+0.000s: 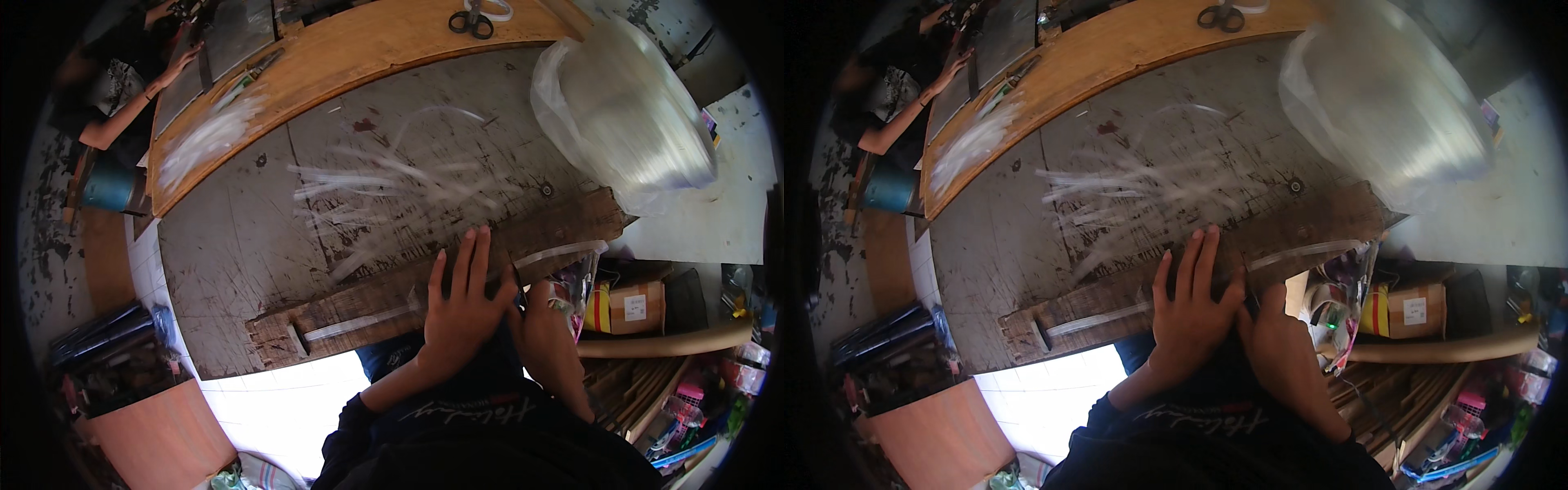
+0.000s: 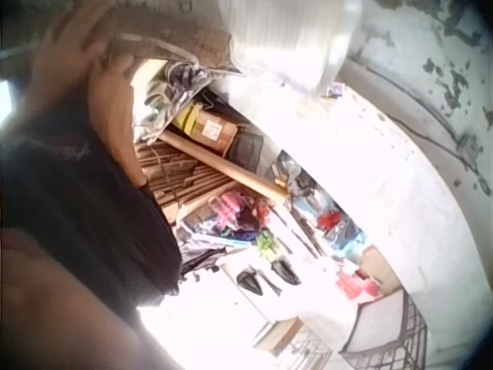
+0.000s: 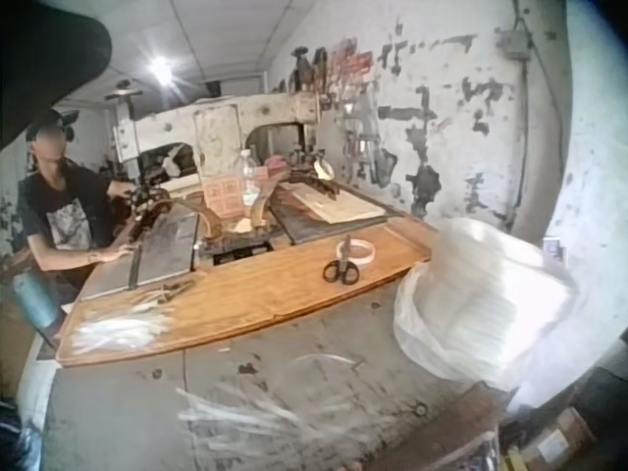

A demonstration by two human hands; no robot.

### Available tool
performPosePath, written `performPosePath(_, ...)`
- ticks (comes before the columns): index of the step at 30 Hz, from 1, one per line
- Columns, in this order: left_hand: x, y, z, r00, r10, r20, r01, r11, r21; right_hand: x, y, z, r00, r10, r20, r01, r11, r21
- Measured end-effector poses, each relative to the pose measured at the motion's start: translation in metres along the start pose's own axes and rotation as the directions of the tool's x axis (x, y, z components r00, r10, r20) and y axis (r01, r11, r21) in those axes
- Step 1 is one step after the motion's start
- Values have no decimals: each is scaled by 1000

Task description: The person measures strands of plastic filament along a wooden board and cuts them to length using a utility knife.

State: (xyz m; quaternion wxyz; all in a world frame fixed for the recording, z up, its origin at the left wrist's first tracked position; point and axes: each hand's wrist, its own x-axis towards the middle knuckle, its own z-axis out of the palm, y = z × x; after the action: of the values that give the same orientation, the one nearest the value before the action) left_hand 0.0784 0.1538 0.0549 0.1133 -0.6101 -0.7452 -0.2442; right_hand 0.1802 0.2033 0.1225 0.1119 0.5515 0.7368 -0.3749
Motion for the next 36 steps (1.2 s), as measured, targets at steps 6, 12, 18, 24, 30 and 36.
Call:
performPosePath(6,6,0,-4,1000,12,22,-11,1000,-24,1,-1,-5,997,77,23,-78,996,31)
performPosePath(12,8,0,-1,998,5,57,-4,1000,-27,7,-7,-6,986,158,42,-161,984,80)
performPosePath(18,14,0,0,1000,3,15,-4,999,41,7,-1,-1,996,84,-4,-83,990,115)
performPosePath(24,10,3,-3,1000,-6,-9,6,999,-32,4,-5,-3,998,60,-8,-59,996,68)
performPosePath(30,6,3,0,1000,-21,-11,21,999,-35,10,0,-3,994,-90,-65,95,993,68)
performPosePath(36,1,1,-2,1000,22,-1,-22,999,-32,4,8,-4,958,-226,-175,234,972,31)
